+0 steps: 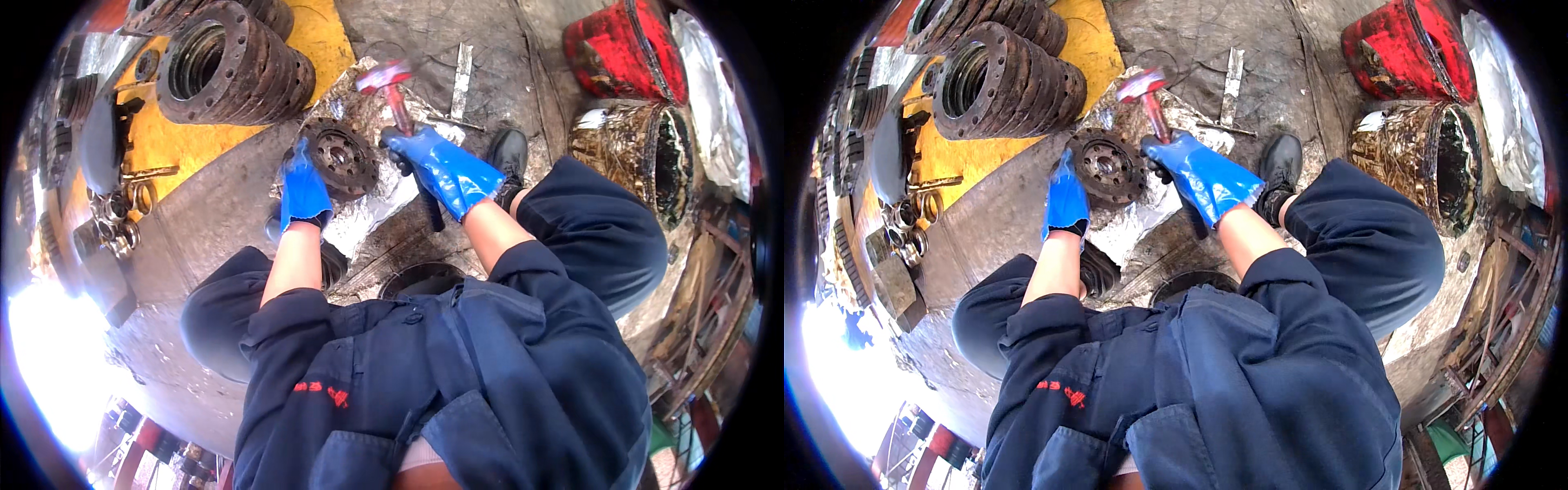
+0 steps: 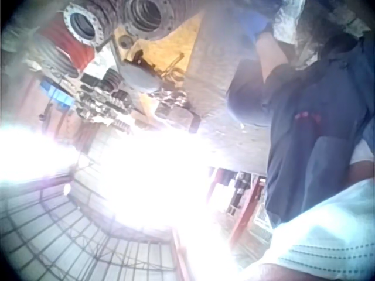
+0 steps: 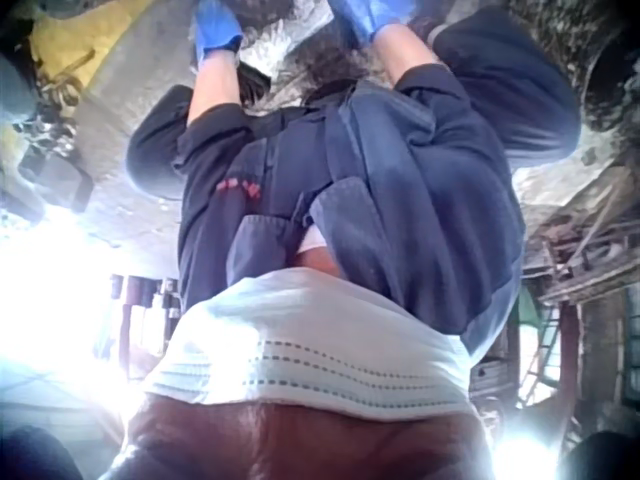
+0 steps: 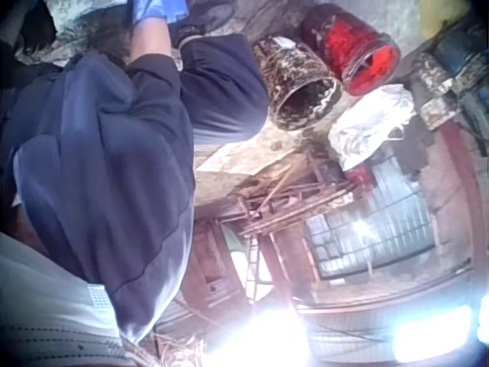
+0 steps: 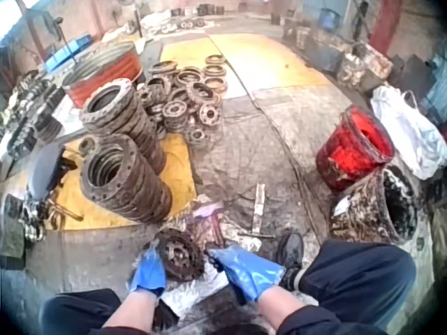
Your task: The person cleans greasy metal rings and plates by hand while sitting on the floor, using a hammer to tap parts loose and dipping a scraper into a container of lubricant to apply it to the surfaces.
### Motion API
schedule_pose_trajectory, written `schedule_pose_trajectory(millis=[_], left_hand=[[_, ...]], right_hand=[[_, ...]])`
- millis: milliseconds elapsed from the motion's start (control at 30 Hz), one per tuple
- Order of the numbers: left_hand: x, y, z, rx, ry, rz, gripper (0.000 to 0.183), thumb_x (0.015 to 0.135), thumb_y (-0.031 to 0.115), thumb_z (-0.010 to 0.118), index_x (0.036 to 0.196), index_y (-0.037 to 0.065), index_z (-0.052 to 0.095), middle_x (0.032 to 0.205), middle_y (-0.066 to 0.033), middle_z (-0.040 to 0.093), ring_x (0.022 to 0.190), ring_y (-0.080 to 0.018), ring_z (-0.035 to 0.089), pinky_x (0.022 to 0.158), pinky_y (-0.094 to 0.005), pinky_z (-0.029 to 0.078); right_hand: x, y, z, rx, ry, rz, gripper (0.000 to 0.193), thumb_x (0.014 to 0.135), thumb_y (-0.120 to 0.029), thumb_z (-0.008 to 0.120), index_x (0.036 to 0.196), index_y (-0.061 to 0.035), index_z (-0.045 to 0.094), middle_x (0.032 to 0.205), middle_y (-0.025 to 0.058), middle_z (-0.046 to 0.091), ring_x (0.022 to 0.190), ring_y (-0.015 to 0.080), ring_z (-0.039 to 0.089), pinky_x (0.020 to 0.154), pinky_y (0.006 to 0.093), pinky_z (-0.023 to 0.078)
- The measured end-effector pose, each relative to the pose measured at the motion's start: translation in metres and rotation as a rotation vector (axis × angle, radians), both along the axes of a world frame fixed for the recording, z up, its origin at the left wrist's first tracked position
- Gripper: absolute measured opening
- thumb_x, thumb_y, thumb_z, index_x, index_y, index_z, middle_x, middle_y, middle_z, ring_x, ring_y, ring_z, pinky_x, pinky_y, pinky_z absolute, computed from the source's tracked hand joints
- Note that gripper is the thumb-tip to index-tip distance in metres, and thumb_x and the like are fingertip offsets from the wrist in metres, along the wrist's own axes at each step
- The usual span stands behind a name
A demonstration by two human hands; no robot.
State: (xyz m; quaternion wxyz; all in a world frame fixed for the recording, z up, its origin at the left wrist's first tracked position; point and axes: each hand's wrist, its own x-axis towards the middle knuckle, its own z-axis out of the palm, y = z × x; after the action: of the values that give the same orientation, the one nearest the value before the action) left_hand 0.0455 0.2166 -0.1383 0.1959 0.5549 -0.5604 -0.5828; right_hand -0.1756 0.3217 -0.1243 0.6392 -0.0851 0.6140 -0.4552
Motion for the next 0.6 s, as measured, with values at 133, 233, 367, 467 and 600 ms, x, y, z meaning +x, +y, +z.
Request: schedule_pose_trajectory(millis=[133, 233, 367, 467, 600], left_hand=[[-0.019, 0.001, 0.028, -0.293, -0.266, -0.270, 0.042, 0.105, 0.009, 0.033, 0.142, -0.004, 0.049, 0.138, -0.0186, 0.059, 0.126, -0.0262, 0.057, 0.109, -0.0361, 0.042], [-0.024, 0.005, 0.041, -0.309, -0.553, -0.320, 0.042, 0.105, 0.007, 0.033, 0.142, -0.004, 0.049, 0.137, -0.0194, 0.060, 0.125, -0.0268, 0.057, 0.108, -0.0369, 0.043], [-0.030, 0.001, 0.036, -0.021, 0.009, -0.014, 0.040, 0.105, 0.012, 0.036, 0.139, -0.003, 0.053, 0.134, -0.0178, 0.061, 0.121, -0.0251, 0.059, 0.105, -0.0367, 0.044], [-0.031, 0.000, 0.031, -0.094, -0.075, -0.099, 0.040, 0.105, 0.013, 0.037, 0.139, -0.003, 0.052, 0.134, -0.0179, 0.061, 0.121, -0.0259, 0.059, 0.105, -0.0369, 0.045], [-0.022, 0.000, 0.029, -0.119, -0.117, -0.122, 0.041, 0.105, 0.015, 0.039, 0.139, -0.002, 0.052, 0.134, -0.0180, 0.061, 0.121, -0.0268, 0.059, 0.105, -0.0373, 0.045]], right_hand=[[0.010, 0.016, -0.064, 0.251, 0.267, 0.328, 0.051, 0.089, -0.050, 0.065, 0.104, -0.0008, 0.068, 0.077, 0.0085, 0.068, 0.066, 0.0202, 0.063, 0.060, 0.0370, 0.049], [0.028, 0.033, -0.049, 0.278, 0.358, 0.617, 0.030, 0.085, -0.034, 0.069, 0.082, -0.0050, 0.071, 0.064, 0.0064, 0.062, 0.053, 0.0159, 0.055, 0.051, 0.0341, 0.043], [0.034, 0.035, -0.083, 0.267, 0.287, 0.628, 0.034, 0.083, -0.037, 0.069, 0.078, -0.0030, 0.072, 0.064, 0.0072, 0.064, 0.053, 0.0172, 0.058, 0.052, 0.0346, 0.045], [0.023, 0.032, -0.095, 0.296, 0.376, 0.598, 0.035, 0.084, -0.037, 0.070, 0.082, -0.0022, 0.070, 0.066, 0.0064, 0.065, 0.054, 0.0161, 0.059, 0.052, 0.0335, 0.047], [-0.007, 0.016, -0.056, 0.301, 0.249, 0.323, 0.038, 0.088, -0.039, 0.070, 0.089, -0.0012, 0.067, 0.072, 0.0072, 0.067, 0.054, 0.0155, 0.059, 0.050, 0.0329, 0.047]])
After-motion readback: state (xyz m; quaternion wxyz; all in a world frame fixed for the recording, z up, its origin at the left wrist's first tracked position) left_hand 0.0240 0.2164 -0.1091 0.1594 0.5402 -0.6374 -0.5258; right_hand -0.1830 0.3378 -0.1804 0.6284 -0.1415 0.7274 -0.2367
